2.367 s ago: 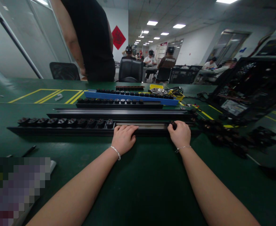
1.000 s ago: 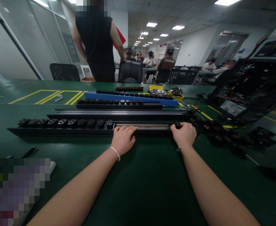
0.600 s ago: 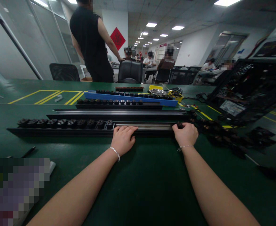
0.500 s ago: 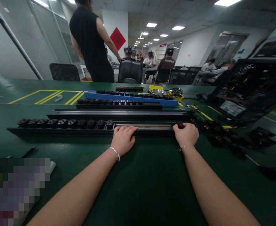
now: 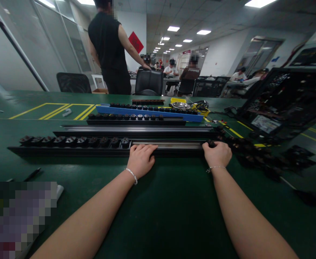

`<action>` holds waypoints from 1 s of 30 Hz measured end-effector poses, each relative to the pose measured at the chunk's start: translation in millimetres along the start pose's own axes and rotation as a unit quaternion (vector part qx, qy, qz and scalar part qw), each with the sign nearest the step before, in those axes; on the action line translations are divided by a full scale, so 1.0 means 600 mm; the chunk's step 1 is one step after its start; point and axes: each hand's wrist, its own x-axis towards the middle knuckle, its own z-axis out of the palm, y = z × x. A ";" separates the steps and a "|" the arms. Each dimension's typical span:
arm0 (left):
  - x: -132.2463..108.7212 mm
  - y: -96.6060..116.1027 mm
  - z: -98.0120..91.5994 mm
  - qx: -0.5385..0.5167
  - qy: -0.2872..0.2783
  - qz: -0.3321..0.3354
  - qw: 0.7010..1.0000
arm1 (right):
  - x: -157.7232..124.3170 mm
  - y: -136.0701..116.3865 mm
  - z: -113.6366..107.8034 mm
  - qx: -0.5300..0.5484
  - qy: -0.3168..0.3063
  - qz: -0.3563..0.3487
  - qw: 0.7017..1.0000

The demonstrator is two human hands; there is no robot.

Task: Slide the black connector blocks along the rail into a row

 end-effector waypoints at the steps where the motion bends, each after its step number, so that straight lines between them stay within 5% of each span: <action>1: 0.000 0.000 0.000 0.000 0.000 0.000 1.000 | 0.002 0.003 0.001 0.001 0.003 0.002 1.000; 30: 0.000 0.003 -0.002 0.001 -0.010 -0.011 1.000 | 0.015 0.028 0.002 0.053 0.033 0.043 0.997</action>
